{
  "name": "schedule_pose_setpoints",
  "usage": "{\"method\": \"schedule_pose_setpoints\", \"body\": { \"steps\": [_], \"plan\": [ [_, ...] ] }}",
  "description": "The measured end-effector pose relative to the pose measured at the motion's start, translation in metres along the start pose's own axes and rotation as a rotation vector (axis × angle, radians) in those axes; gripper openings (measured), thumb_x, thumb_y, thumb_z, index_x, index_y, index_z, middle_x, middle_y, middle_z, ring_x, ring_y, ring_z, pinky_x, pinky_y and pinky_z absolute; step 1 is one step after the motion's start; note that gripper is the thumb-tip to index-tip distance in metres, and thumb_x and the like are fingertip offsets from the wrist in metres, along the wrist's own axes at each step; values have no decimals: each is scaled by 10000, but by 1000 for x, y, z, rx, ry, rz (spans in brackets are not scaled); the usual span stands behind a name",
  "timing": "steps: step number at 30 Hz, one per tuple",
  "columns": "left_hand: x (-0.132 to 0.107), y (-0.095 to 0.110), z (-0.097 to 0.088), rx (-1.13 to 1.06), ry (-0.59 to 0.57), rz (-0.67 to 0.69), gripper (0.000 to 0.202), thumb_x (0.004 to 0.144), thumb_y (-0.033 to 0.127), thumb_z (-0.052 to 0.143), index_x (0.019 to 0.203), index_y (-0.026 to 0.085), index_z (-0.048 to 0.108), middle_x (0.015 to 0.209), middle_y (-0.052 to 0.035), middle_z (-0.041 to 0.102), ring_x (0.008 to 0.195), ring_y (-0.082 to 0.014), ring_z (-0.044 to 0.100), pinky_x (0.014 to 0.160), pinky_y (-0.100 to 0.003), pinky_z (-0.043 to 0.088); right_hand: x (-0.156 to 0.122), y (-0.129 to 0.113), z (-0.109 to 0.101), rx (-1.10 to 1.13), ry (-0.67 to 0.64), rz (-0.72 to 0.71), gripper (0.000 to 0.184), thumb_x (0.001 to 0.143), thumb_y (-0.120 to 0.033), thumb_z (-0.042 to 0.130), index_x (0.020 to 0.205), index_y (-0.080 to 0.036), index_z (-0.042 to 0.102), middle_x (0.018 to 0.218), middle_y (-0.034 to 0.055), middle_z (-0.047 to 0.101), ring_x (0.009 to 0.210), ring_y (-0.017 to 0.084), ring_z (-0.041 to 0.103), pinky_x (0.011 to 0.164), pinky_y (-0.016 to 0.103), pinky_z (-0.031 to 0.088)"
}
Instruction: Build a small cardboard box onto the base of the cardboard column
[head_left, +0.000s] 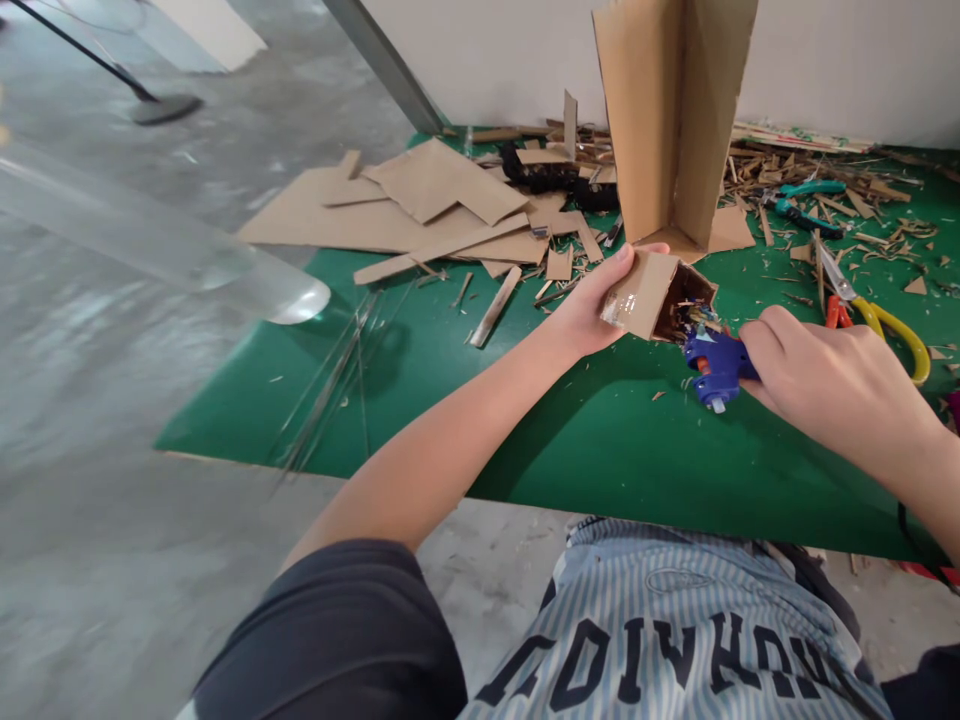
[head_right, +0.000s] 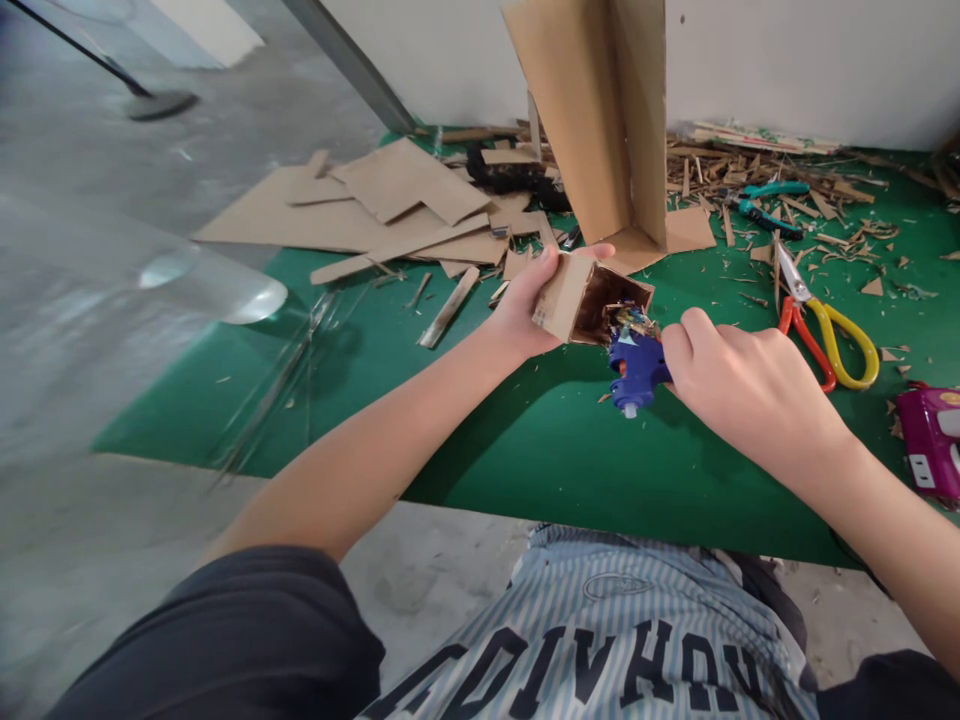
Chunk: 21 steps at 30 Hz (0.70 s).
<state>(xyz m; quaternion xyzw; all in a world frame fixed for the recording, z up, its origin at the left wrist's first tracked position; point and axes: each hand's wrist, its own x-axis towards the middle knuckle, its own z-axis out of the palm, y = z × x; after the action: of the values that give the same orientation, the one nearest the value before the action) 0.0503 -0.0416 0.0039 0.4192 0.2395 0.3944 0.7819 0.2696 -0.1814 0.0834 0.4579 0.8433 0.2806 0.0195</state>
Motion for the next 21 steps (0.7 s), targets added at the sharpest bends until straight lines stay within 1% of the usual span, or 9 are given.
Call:
{"method": "schedule_pose_setpoints", "body": {
  "steps": [4, 8, 12, 15, 18, 21],
  "plan": [
    [-1, 0, 2, -2, -22, -4, 463, 933, 584, 585, 1160, 203, 719, 984, -51, 777, 977, -240, 752, 869, -338, 568, 6, 1, 1, 24, -7, -24, 145, 943, -165, 488, 829, -142, 573, 793, 56, 576, 565, 128, 464, 517, 293, 144],
    [-1, 0, 1, -20, -34, -7, 478, 933, 591, 595, 1162, 189, 713, 995, -57, 785, 1022, -257, 754, 895, -348, 561, 13, 1, -1, 61, -71, -21, 163, 954, -149, 461, 857, -129, 590, 824, 72, 604, 564, 123, 462, 531, 299, 133],
    [1, 0, -2, -32, -56, -6, 514, 924, 602, 609, 1190, 172, 702, 979, -61, 790, 996, -252, 760, 885, -336, 551, 16, 1, -4, 69, -128, -13, 165, 953, -129, 453, 892, -116, 606, 851, 84, 620, 560, 119, 459, 533, 302, 126],
    [2, -1, -5, -29, -67, -20, 547, 926, 618, 597, 1221, 166, 686, 967, -67, 791, 1003, -263, 762, 913, -355, 545, 17, 1, -5, 57, -158, -20, 162, 954, -123, 452, 892, -115, 602, 856, 87, 616, 568, 122, 472, 529, 299, 126],
    [2, -2, -6, -24, -68, -28, 570, 924, 640, 583, 1228, 168, 684, 990, -79, 793, 1053, -282, 755, 941, -376, 544, 17, 1, -4, 45, -165, -17, 147, 948, -116, 461, 885, -116, 594, 843, 82, 605, 576, 127, 487, 524, 297, 126],
    [1, -1, -5, -8, -64, -30, 562, 915, 638, 591, 1221, 178, 696, 1014, -81, 796, 1054, -279, 753, 915, -364, 555, 16, 0, -2, 30, -133, -19, 132, 944, -118, 470, 879, -121, 586, 837, 74, 597, 580, 133, 501, 517, 297, 127]
  ]
}}
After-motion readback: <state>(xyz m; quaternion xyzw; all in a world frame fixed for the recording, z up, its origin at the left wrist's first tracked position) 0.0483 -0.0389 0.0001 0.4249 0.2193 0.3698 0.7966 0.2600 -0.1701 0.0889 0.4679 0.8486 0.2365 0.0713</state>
